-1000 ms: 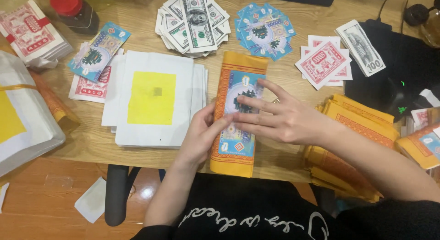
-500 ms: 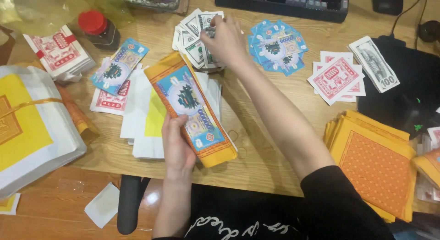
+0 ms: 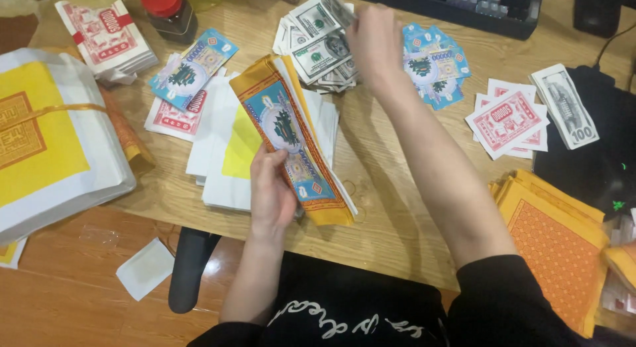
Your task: The person repeatedly assembles small bundles of paper money by placing a blue note and a red note into a yellow envelope, folding the envelope closed, and setting the completed pack aside. The process is repeated multiple times with consistent hand motions.
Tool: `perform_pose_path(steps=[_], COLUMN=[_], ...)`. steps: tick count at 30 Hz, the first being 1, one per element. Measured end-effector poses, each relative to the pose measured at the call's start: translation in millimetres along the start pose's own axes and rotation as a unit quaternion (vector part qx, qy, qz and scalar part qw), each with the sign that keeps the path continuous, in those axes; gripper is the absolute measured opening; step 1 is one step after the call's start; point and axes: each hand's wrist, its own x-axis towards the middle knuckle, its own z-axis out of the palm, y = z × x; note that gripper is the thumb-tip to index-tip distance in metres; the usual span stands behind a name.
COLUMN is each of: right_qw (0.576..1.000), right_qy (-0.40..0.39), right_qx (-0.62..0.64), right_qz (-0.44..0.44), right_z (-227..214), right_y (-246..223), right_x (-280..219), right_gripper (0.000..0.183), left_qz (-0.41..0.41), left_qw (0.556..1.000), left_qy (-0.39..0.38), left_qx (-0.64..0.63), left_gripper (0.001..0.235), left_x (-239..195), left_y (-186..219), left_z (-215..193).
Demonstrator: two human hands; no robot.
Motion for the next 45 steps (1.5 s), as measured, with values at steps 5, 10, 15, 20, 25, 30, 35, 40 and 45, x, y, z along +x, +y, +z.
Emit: perform_pose_path(steps=[5,10,15,20,25,30,35,40,45], right_qw=[0.997,0.951,0.939,0.929,0.912,0.971,0.979,0.913,0.873], right_qy=[0.026,-0.063,-0.116,-0.131,-0.213,-0.142,-0.181,-0.361,-0.423], right_qx=[0.011,0.291,0.32,0.341,0.339,0.173,-0.095,-0.167,-0.201], right_qz=[-0.072,-0.081,-0.047,-0.065,-0.093,-0.081,0.018,0.089,0.135], right_z=[-51.2,-115.5,-122.6,-127.7,-142.3,-173.3,-185.6,-173.7,-178.4], right_y=[3.9,-49.9,-43.5,-49.9,-30.0,53.3,209.5,222.2,188.2], right_x=[-38.8,-148.3,-203.5,-210.0,-205.1,-168.2,-126.4,-114.2,-92.5], right_gripper=[0.021,0.024,0.028,0.031,0.031,0.027,0.021,0.059,0.067], left_qz=[-0.009,-0.025,-0.025,-0.022,-0.018,-0.053,-0.041,-0.065,-0.083], left_qw=[1.0,0.995,0.994,0.99,0.99,0.988,0.992,0.99,0.99], left_qy=[-0.008,-0.087,-0.108,-0.137,-0.137,-0.132,-0.114,-0.111,-0.096], left_qx=[-0.01,-0.028,0.01,0.039,0.04,0.053,0.039,0.065,0.063], left_gripper=[0.019,0.037,0.033,0.032,0.032,0.033,0.029,0.032,0.033], left_x=[-5.0,-2.6,-14.2,-11.6,-21.0,-1.5,-28.2,-29.3,-27.5], left_y=[-1.5,-8.4,-20.2,-34.2,-31.3,-51.6,-30.0,-30.0,-30.3], left_z=[4.6,6.3,6.6,-2.6,8.4,-27.9,9.8,10.8,12.8])
